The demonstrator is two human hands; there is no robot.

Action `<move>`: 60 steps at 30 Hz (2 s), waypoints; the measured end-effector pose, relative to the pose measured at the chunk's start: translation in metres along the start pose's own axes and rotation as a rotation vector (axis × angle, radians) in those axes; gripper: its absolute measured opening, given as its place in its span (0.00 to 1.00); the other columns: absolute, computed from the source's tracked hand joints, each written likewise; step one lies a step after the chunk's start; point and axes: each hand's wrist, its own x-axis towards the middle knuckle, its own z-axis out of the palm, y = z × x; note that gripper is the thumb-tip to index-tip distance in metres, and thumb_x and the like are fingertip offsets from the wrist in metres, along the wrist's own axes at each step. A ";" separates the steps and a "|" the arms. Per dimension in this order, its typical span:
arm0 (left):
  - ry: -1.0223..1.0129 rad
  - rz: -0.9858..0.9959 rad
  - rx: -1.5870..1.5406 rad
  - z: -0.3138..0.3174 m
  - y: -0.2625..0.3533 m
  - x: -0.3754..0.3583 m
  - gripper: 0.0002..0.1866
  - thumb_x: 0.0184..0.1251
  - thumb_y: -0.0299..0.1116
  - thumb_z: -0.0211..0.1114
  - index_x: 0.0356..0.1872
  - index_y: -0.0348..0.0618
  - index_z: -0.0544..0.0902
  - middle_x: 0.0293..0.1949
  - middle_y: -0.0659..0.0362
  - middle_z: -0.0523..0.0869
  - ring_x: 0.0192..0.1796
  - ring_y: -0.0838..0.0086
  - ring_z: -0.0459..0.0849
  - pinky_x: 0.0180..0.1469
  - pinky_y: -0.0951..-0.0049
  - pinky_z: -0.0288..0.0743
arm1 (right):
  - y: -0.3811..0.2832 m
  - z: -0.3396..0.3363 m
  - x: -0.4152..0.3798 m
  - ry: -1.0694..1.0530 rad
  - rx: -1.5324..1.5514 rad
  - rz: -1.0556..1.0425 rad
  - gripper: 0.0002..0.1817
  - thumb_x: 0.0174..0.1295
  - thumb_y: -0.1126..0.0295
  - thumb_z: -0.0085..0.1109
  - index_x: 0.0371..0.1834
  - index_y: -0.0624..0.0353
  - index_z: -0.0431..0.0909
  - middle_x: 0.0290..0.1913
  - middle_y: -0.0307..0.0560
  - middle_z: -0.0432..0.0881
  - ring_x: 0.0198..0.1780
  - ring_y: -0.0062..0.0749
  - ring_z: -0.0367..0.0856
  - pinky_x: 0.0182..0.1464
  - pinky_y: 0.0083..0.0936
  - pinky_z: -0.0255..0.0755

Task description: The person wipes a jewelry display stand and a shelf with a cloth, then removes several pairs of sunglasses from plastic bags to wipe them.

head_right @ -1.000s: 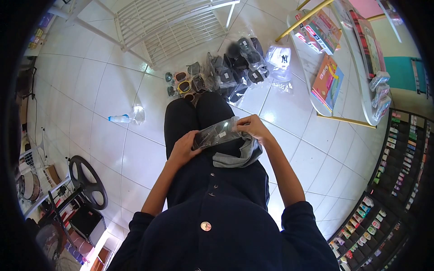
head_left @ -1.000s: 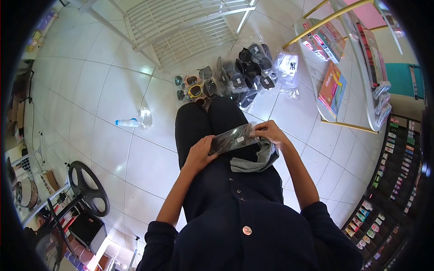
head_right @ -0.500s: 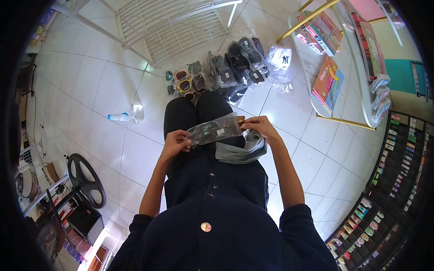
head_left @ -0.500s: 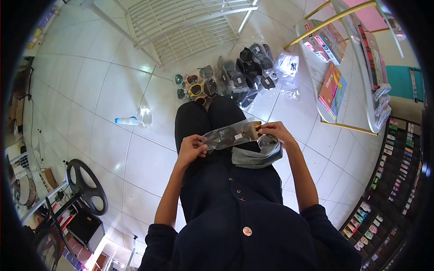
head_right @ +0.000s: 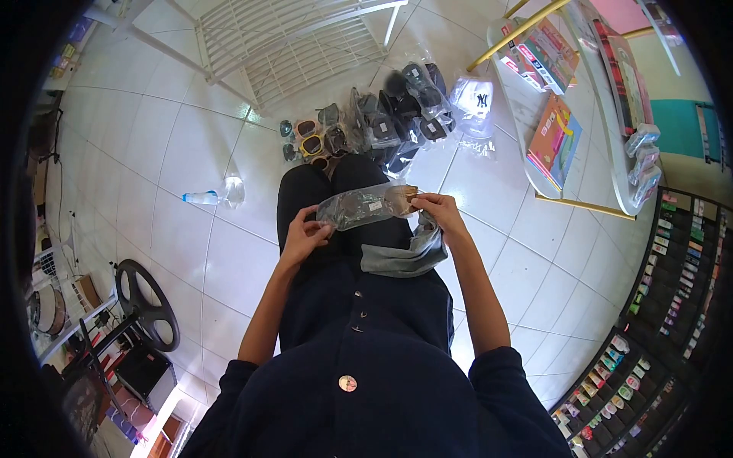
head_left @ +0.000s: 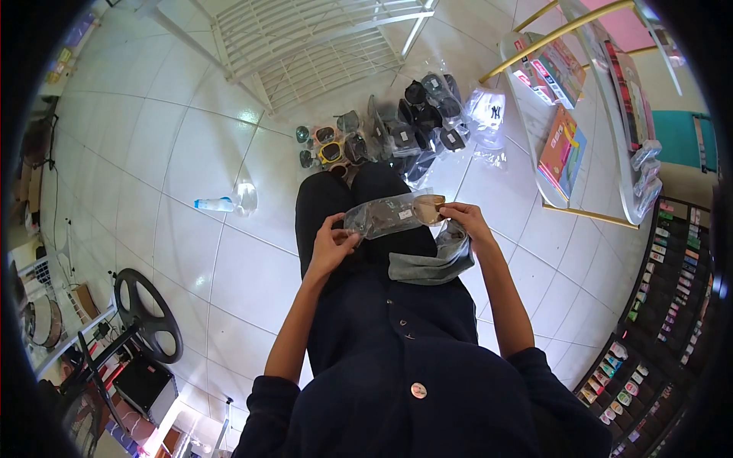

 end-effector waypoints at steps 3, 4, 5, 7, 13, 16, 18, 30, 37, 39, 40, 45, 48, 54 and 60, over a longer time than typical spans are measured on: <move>0.045 -0.114 -0.160 0.010 -0.001 -0.003 0.22 0.53 0.19 0.58 0.51 0.34 0.66 0.28 0.54 0.80 0.28 0.75 0.80 0.26 0.81 0.75 | 0.000 0.006 -0.002 0.026 0.028 -0.036 0.10 0.50 0.69 0.60 0.33 0.63 0.80 0.26 0.38 0.80 0.24 0.14 0.71 0.27 0.12 0.63; 0.044 -0.115 -0.159 0.011 -0.003 -0.003 0.22 0.53 0.19 0.58 0.51 0.34 0.66 0.28 0.54 0.80 0.28 0.75 0.80 0.26 0.81 0.75 | 0.000 0.008 -0.003 0.039 0.023 -0.056 0.09 0.50 0.71 0.60 0.32 0.64 0.80 0.25 0.39 0.80 0.22 0.14 0.70 0.24 0.12 0.62; 0.021 -0.072 -0.140 0.011 -0.006 -0.002 0.22 0.53 0.18 0.58 0.51 0.34 0.66 0.28 0.54 0.80 0.27 0.76 0.80 0.26 0.80 0.74 | 0.001 0.009 -0.002 0.038 0.023 -0.055 0.09 0.50 0.71 0.60 0.32 0.64 0.80 0.25 0.39 0.80 0.22 0.14 0.70 0.24 0.12 0.62; 0.001 -0.030 -0.122 0.009 -0.009 -0.001 0.21 0.52 0.18 0.58 0.50 0.34 0.66 0.27 0.55 0.80 0.27 0.76 0.79 0.25 0.80 0.74 | 0.003 0.011 -0.002 0.093 0.075 -0.065 0.09 0.50 0.71 0.60 0.33 0.65 0.79 0.26 0.40 0.80 0.21 0.14 0.70 0.24 0.12 0.63; 0.007 0.115 0.298 -0.020 -0.013 0.002 0.24 0.49 0.16 0.57 0.50 0.40 0.64 0.24 0.56 0.79 0.24 0.78 0.78 0.26 0.79 0.71 | 0.001 -0.016 -0.001 0.117 0.120 -0.071 0.11 0.51 0.71 0.60 0.35 0.67 0.78 0.27 0.42 0.80 0.22 0.16 0.72 0.24 0.12 0.64; 0.033 0.059 0.412 -0.043 -0.012 0.002 0.26 0.48 0.15 0.56 0.52 0.40 0.62 0.23 0.54 0.79 0.24 0.77 0.78 0.28 0.78 0.72 | 0.001 -0.037 -0.003 0.115 0.116 -0.075 0.11 0.51 0.71 0.60 0.35 0.67 0.78 0.27 0.42 0.80 0.22 0.16 0.72 0.24 0.12 0.65; -0.008 0.008 0.413 -0.050 -0.008 0.000 0.28 0.49 0.18 0.58 0.54 0.41 0.61 0.25 0.52 0.80 0.28 0.71 0.80 0.31 0.72 0.73 | -0.001 -0.053 -0.008 0.123 0.082 -0.067 0.11 0.51 0.71 0.59 0.36 0.67 0.78 0.26 0.42 0.80 0.22 0.16 0.72 0.24 0.12 0.65; 0.283 0.237 1.230 0.001 0.070 -0.022 0.28 0.55 0.33 0.59 0.57 0.37 0.62 0.43 0.49 0.77 0.48 0.58 0.75 0.47 0.64 0.69 | -0.047 -0.065 -0.065 0.170 0.108 -0.194 0.10 0.52 0.73 0.58 0.35 0.68 0.78 0.28 0.43 0.80 0.26 0.18 0.76 0.29 0.13 0.69; 0.152 0.902 0.797 0.071 0.145 -0.055 0.17 0.53 0.32 0.60 0.45 0.40 0.75 0.45 0.55 0.75 0.50 0.60 0.71 0.53 0.67 0.62 | -0.088 -0.015 -0.101 0.116 -0.073 -0.422 0.07 0.51 0.76 0.58 0.33 0.68 0.79 0.28 0.43 0.80 0.29 0.17 0.74 0.33 0.14 0.68; 0.241 0.896 0.803 0.082 0.140 -0.059 0.17 0.53 0.33 0.60 0.44 0.40 0.75 0.46 0.54 0.74 0.51 0.60 0.70 0.53 0.66 0.62 | -0.092 0.000 -0.110 0.184 -0.201 -0.576 0.07 0.50 0.78 0.58 0.32 0.67 0.79 0.29 0.43 0.80 0.29 0.19 0.75 0.33 0.15 0.68; 0.327 0.883 0.805 0.085 0.136 -0.062 0.17 0.52 0.34 0.61 0.44 0.40 0.76 0.47 0.54 0.73 0.52 0.60 0.69 0.53 0.66 0.61 | -0.092 0.008 -0.113 0.256 -0.333 -0.722 0.06 0.49 0.79 0.58 0.32 0.67 0.79 0.29 0.43 0.80 0.29 0.20 0.75 0.33 0.16 0.68; 0.292 -0.044 -0.558 0.102 0.116 -0.064 0.25 0.66 0.44 0.49 0.60 0.43 0.59 0.54 0.52 0.69 0.54 0.64 0.70 0.54 0.67 0.64 | -0.080 0.037 -0.130 0.344 -0.609 -1.107 0.12 0.44 0.82 0.59 0.33 0.57 0.81 0.32 0.42 0.79 0.23 0.24 0.76 0.23 0.17 0.68; -0.398 -0.217 -0.973 0.086 0.097 -0.052 0.23 0.68 0.44 0.43 0.58 0.41 0.61 0.52 0.50 0.72 0.49 0.68 0.74 0.53 0.66 0.68 | -0.064 0.050 -0.131 0.322 -0.671 -1.241 0.15 0.42 0.83 0.60 0.34 0.55 0.81 0.32 0.40 0.78 0.20 0.21 0.75 0.20 0.16 0.66; -0.340 0.043 -0.809 0.089 0.092 -0.033 0.20 0.70 0.40 0.38 0.57 0.40 0.62 0.50 0.50 0.74 0.40 0.76 0.76 0.49 0.66 0.74 | -0.046 0.061 -0.130 0.213 -0.616 -1.226 0.16 0.38 0.84 0.62 0.33 0.54 0.82 0.33 0.41 0.79 0.16 0.17 0.69 0.16 0.14 0.60; -0.230 0.118 -0.889 0.092 0.107 -0.034 0.20 0.70 0.40 0.39 0.58 0.44 0.62 0.49 0.50 0.74 0.36 0.80 0.74 0.49 0.63 0.75 | -0.043 0.052 -0.127 0.155 -0.652 -1.104 0.13 0.42 0.79 0.64 0.34 0.54 0.81 0.30 0.39 0.77 0.22 0.23 0.75 0.21 0.17 0.67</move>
